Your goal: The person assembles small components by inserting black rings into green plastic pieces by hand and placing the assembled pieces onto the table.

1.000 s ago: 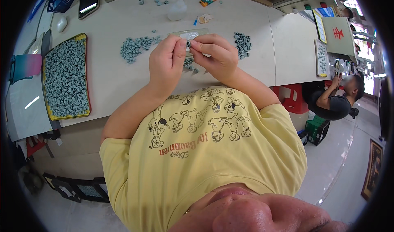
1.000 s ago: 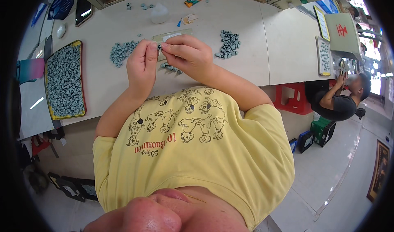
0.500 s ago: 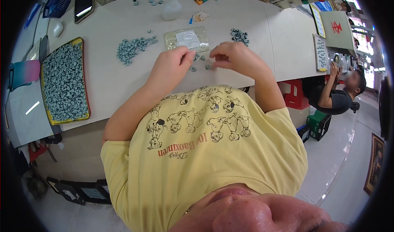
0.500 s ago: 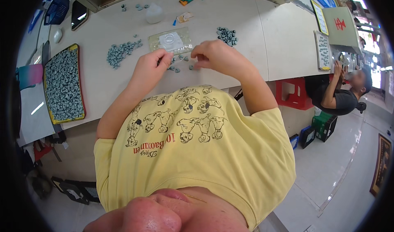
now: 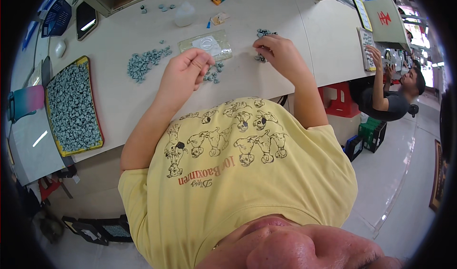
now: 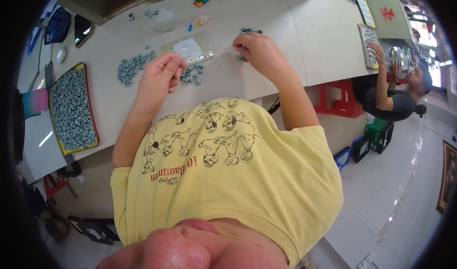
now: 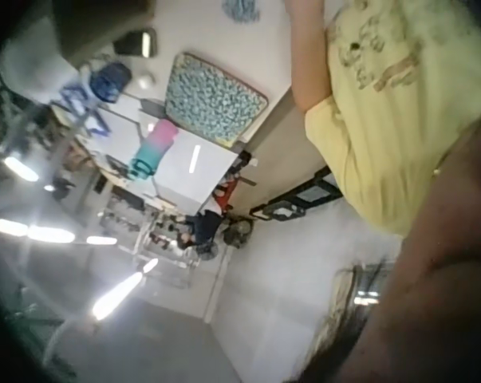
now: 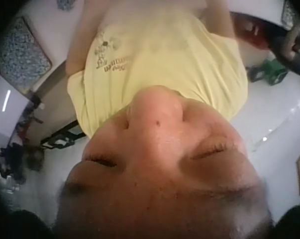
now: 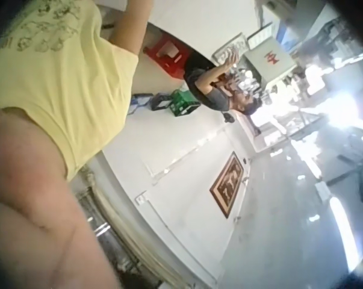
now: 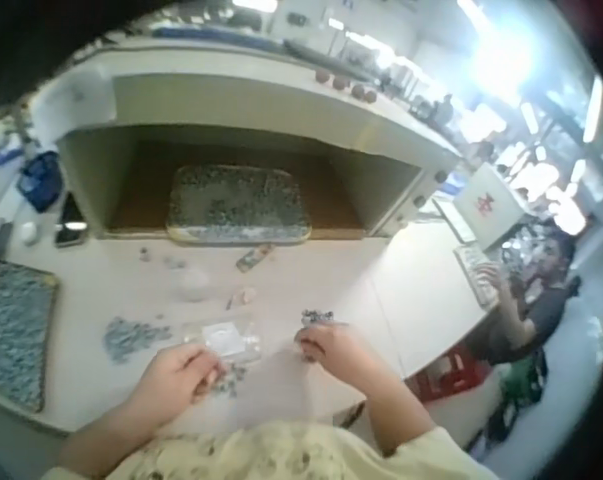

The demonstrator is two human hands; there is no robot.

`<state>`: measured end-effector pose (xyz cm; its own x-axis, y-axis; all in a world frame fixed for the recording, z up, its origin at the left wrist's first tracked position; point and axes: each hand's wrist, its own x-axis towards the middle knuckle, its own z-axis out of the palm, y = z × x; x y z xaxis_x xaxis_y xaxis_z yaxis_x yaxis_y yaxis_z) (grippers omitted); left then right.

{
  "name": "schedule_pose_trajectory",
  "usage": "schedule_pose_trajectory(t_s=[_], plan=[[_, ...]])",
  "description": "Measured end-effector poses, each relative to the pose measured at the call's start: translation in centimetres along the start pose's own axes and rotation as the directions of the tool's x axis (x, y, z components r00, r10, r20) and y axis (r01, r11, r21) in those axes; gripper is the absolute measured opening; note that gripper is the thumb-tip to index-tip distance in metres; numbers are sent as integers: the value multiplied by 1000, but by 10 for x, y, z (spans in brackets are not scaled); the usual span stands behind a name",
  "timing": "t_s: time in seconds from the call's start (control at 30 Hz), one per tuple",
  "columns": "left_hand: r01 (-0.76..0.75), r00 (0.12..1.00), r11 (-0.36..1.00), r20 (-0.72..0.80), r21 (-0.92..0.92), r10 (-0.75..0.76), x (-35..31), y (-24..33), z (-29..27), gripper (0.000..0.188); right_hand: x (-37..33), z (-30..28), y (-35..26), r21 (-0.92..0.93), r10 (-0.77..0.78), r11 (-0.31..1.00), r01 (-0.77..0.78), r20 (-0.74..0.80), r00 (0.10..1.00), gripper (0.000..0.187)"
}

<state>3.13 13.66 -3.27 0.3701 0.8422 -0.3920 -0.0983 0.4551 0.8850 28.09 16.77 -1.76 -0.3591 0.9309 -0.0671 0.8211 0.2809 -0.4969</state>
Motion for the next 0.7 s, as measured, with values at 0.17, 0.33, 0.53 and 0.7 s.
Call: schedule_pose_trajectory(t_s=[0.17, 0.33, 0.53, 0.7], plan=[[-19, 1000, 923, 4, -385, 22, 5, 0, -4, 19, -8, -5, 6, -44, -16, 999, 21, 114, 993, 15], [-122, 992, 882, -88, -455, 92, 6, -1, -5, 20, -4, 13, 3, -31, -24, 999, 28, 103, 994, 17], [-41, 999, 937, -9, -346, 40, 4, -1, -6, 20, 4, 16, -26, 190, -144, 970, 153, -61, 988, 23], [98, 992, 965, 105, -243, -75, 3, 4, 6, 22, 11, 20, -49, 366, -189, 891, 268, -238, 953, 24]])
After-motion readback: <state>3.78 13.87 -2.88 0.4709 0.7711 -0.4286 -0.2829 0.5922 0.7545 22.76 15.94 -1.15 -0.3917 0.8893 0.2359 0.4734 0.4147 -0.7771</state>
